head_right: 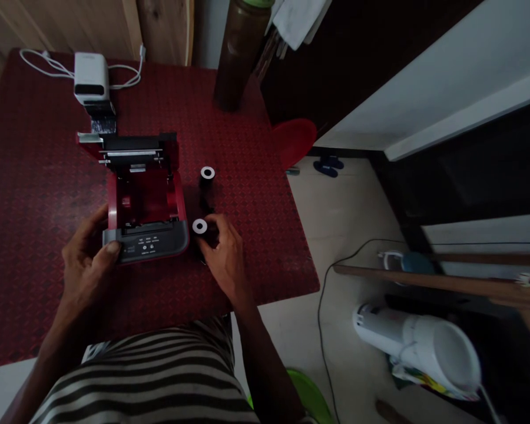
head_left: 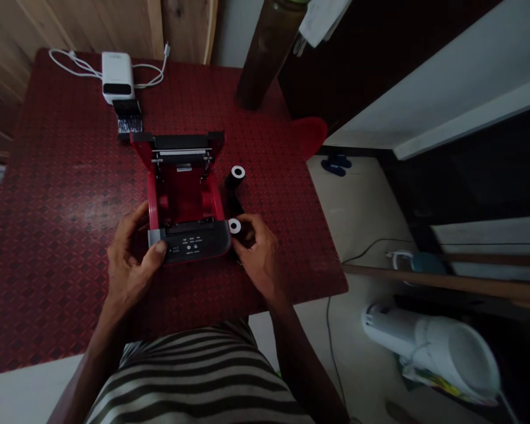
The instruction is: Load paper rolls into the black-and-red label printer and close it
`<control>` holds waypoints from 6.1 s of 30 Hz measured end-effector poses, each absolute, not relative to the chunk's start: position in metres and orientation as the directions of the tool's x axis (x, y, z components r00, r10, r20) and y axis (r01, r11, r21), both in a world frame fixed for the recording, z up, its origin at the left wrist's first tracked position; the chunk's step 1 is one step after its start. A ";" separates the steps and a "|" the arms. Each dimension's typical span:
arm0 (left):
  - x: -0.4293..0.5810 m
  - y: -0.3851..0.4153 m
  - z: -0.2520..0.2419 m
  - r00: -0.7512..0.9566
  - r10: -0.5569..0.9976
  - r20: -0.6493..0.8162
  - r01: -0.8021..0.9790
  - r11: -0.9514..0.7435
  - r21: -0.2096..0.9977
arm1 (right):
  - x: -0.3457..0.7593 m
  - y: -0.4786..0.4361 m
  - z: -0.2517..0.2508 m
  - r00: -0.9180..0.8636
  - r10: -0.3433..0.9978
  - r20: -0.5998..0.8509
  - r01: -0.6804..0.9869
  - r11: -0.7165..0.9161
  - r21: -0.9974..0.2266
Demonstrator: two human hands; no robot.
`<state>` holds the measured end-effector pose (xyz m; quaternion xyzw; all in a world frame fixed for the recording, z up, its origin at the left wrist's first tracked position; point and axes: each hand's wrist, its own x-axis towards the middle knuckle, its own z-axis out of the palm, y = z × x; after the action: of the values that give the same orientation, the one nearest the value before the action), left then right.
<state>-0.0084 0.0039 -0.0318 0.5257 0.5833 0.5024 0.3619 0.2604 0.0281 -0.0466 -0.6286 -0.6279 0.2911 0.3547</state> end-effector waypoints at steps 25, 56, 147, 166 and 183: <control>-0.002 0.004 -0.044 -0.154 0.974 0.168 0.217 -0.132 0.967 | 0.180 0.098 0.071 -0.596 0.798 -0.084 0.792 0.567 -0.226; 0.000 -0.002 -0.029 -0.162 0.986 0.034 0.144 -0.011 0.989 | 0.212 0.108 0.059 -0.774 0.633 0.003 0.539 0.662 -0.521; -0.001 -0.005 -0.017 -0.237 0.958 -0.163 -0.014 0.164 0.986 | 0.243 -0.012 -0.024 -0.007 0.978 0.209 0.392 0.195 -0.899; -0.007 -0.006 -0.053 -0.078 0.955 0.287 0.287 -0.254 0.924 | 0.171 0.119 0.056 -0.671 0.702 -0.237 0.741 0.634 -0.222; -0.003 -0.005 -0.044 -0.122 0.963 0.239 0.290 -0.196 0.937 | 0.310 0.034 0.051 -0.081 0.965 0.251 0.641 0.243 -0.728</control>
<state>-0.0031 -0.0049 -0.0445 0.5765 0.5436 0.5154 0.3263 0.3101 0.0343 0.0508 -0.5731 -0.7003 0.2234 0.3622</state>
